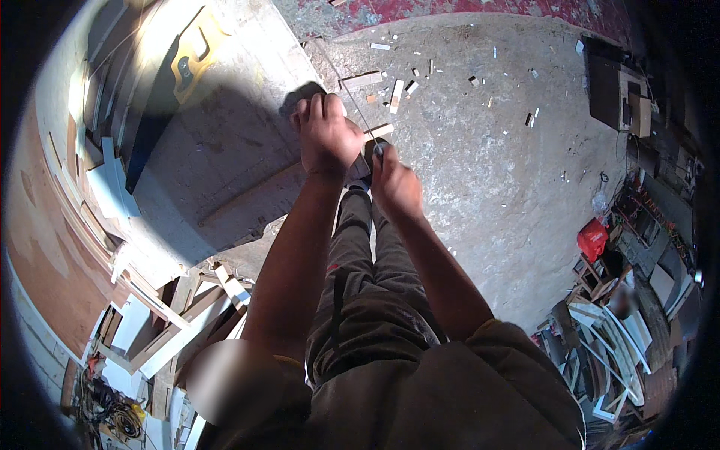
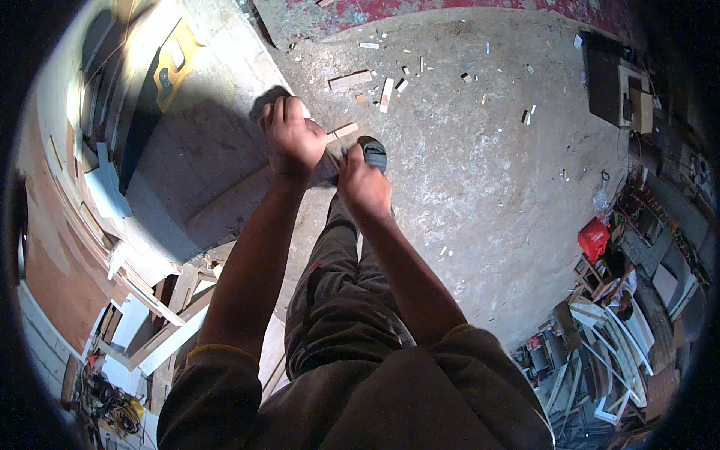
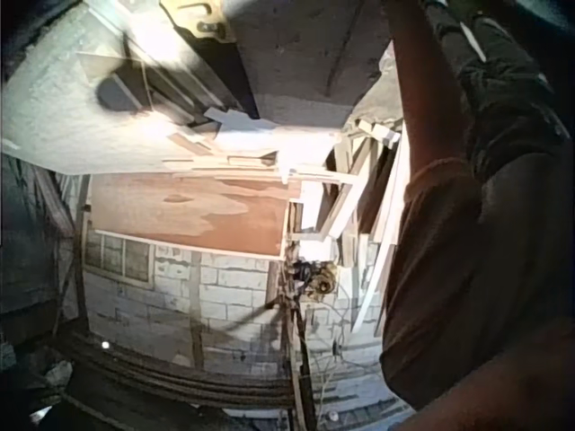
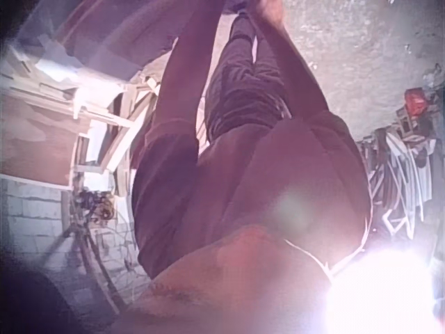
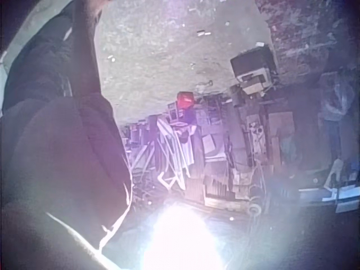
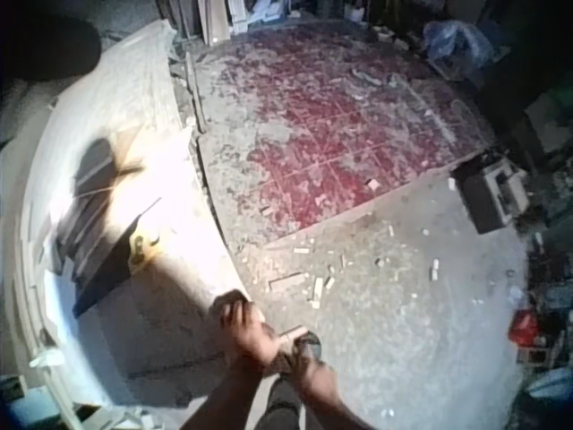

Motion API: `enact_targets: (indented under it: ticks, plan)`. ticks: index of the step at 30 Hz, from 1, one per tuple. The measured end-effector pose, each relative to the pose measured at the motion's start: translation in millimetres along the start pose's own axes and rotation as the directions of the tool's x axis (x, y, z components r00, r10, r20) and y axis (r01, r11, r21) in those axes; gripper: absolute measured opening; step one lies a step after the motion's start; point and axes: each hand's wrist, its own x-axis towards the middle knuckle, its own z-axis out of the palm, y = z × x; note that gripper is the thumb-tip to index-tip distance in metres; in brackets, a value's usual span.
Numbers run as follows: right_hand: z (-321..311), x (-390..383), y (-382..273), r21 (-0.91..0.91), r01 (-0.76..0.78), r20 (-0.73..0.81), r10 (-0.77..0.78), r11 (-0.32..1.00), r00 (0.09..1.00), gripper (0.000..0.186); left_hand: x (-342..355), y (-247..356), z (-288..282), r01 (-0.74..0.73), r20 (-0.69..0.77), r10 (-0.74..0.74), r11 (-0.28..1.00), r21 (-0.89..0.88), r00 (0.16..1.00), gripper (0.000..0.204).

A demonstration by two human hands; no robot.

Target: Sawing a thin piece of wood with a hand saw.

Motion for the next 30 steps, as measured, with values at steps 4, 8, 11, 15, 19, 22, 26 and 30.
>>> enact_targets:
  ticks: [4, 8, 11, 15, 19, 22, 26, 30]
  plan:
    - [14.7, -21.1, 16.5, -0.018, -0.037, 0.013, 0.037, 0.999, 0.999, 0.035, -1.6, 0.3, -2.1, -0.011, -0.017, 0.01, 1.0, -0.018, 1.0, 0.02]
    - [11.4, -6.9, 0.0, 0.055, -0.058, -0.04, 0.06, 0.997, 0.997, 0.032, 0.3, -1.0, 0.1, -0.029, 0.032, 0.028, 0.998, 0.057, 0.999, 0.022]
    - [-3.0, -9.3, -3.2, 0.103, -0.067, -0.04, 0.071, 0.992, 0.997, 0.027, -1.1, -5.6, 0.6, 0.001, 0.012, -0.001, 0.998, 0.057, 1.0, 0.022]
    - [-2.3, -23.6, 22.0, 0.013, 0.006, 0.036, -0.007, 1.0, 0.999, 0.029, 1.3, -2.5, 0.8, -0.012, -0.006, 0.013, 0.998, 0.057, 1.0, 0.021]
    - [2.8, -16.1, 18.3, 0.0, -0.014, 0.045, 0.014, 1.0, 0.999, 0.031, -0.5, -3.4, 4.5, 0.003, -0.019, -0.003, 0.999, 0.036, 1.0, 0.021]
    - [-2.2, -20.6, 21.8, 0.032, 0.089, -0.065, -0.087, 0.996, 0.994, 0.033, 0.8, -1.0, 3.7, -0.004, -0.031, 0.006, 0.998, 0.064, 1.0, 0.02]
    - [-22.5, -26.6, 26.5, 0.095, 0.055, -0.012, -0.054, 0.994, 0.998, 0.03, 1.2, -3.0, 1.5, -0.039, -0.134, 0.045, 0.998, 0.049, 0.99, 0.019]
    - [-30.0, -28.8, 25.2, 0.207, 0.017, 0.013, -0.02, 0.978, 1.0, 0.031, 2.1, -6.6, -4.5, -0.021, -0.115, 0.016, 0.999, -0.04, 0.993, 0.015]
